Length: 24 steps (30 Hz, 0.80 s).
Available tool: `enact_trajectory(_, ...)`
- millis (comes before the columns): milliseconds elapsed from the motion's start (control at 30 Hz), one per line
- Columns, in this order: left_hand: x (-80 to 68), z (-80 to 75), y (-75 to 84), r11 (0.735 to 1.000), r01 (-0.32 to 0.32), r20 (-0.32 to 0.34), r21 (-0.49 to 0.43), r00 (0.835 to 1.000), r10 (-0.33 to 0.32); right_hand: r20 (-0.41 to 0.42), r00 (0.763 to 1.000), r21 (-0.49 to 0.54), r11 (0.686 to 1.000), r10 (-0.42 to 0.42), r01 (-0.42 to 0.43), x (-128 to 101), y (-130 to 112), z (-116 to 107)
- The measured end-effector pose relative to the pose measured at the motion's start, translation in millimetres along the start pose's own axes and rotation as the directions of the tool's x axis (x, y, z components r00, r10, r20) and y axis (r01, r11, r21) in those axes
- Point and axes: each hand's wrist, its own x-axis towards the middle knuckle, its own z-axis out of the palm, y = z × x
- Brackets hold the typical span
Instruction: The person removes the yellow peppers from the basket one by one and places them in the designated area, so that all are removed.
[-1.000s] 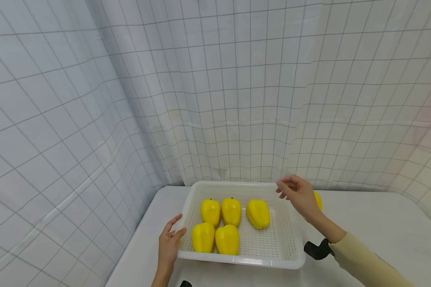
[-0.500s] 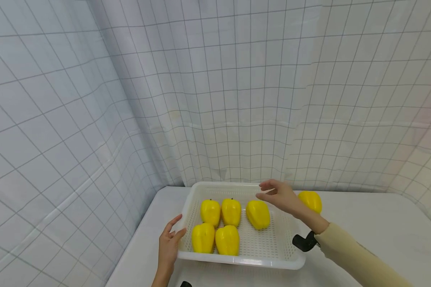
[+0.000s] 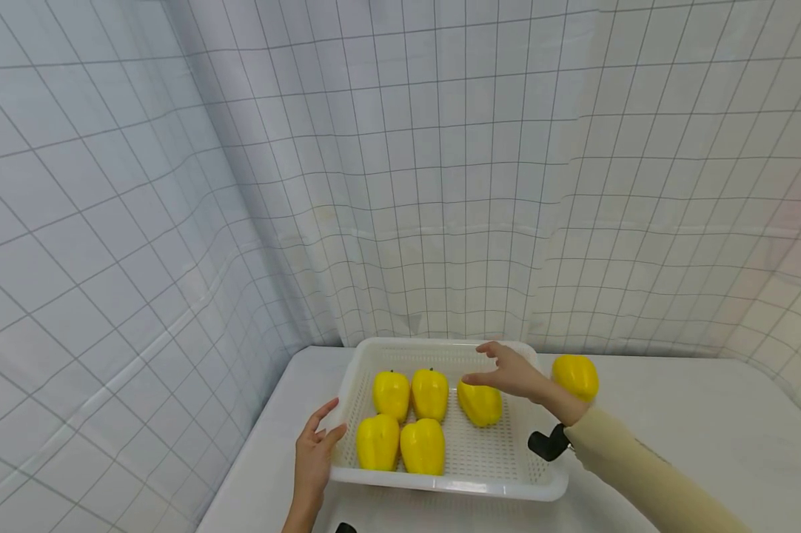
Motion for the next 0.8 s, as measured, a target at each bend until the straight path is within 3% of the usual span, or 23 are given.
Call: enact_trajectory(800,0.0,-0.7,-0.5,1.000,0.000,0.012,-0.008,1.000,0.001,0.031,0.991,-0.087,0.988,0.133,-0.130,13.1,8.9,18.9)
